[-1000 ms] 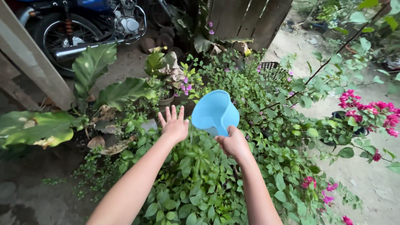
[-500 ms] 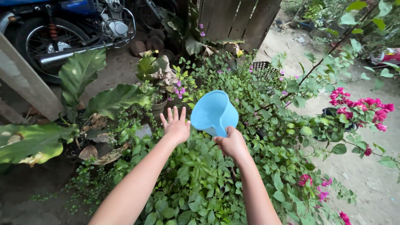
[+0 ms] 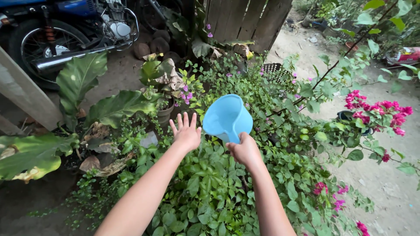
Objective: The person repeatedly scoops water from a black bucket using a light blue plastic scoop and pours it onto various potted plants and garden beds in an outdoor yard. The person moves between different plant clusters, refilling the scoop as needed.
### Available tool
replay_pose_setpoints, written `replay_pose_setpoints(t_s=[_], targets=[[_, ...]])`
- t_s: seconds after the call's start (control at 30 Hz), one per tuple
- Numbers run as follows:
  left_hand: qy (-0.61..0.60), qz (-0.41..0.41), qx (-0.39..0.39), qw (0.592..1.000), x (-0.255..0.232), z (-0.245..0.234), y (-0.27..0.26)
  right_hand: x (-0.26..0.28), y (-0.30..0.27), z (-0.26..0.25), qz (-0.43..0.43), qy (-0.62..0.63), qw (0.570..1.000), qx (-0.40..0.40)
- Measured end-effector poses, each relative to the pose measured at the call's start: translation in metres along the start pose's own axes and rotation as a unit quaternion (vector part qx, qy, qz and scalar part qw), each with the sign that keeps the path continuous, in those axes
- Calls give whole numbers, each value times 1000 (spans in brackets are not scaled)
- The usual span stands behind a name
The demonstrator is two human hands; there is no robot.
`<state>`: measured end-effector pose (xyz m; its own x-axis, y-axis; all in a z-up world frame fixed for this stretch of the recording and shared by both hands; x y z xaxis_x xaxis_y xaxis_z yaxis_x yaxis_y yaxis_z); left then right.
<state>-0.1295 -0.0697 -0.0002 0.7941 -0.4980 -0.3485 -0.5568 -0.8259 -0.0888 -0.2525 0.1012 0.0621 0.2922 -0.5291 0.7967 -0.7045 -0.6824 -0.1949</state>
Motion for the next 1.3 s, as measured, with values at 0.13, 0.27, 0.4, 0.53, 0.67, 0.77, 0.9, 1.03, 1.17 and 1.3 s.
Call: replay_pose_setpoints(t_s=[0.13,0.27,0.4,0.53,0.67,0.77,0.9,1.03,1.17,1.3], targets=[[9,8,4,1000,-5,1,1,0,1,-5,1,-6,1000,-2],[18,13,11,1000,-10,1,2,-7,6,-8,4,-2,1000,-11],[24,16,16,999,-13,5,3,-9,3,-11,8,16,1000,-18],[27,19,17,999,-16,7,2,-12,1,-15,14,0,1000,-22],[33,17,16,999,-17,9,-1,-16,1,-14,10,-7,1000,-17],[19,16,10,1000,-15,6,-4,-15,-2,-12,4,-10,1000,-11],[-12,10,-9,1000,-7,3,-6,-1,-15,-12,-1,-23,1000,-4],[-11,5,-14,1000,3,0,-9,5,-19,-5,-18,-41,999,8],[28,-4,-7,1000,14,-4,-13,2,-18,7,-30,-57,998,24],[33,-13,-8,999,23,-11,-21,16,-31,11,-35,-59,997,31]])
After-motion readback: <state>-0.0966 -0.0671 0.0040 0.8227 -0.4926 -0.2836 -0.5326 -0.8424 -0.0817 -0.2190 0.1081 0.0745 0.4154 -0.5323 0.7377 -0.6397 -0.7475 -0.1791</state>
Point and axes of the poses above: each hand's wrist, its own y-axis towards the middle knuckle, its own z-axis out of the palm, x = y × z, the point moved 3 cm from there along y, towards the middle knuckle, and after that the axes turned 5 degrees about -x, right-handed, at the moved point
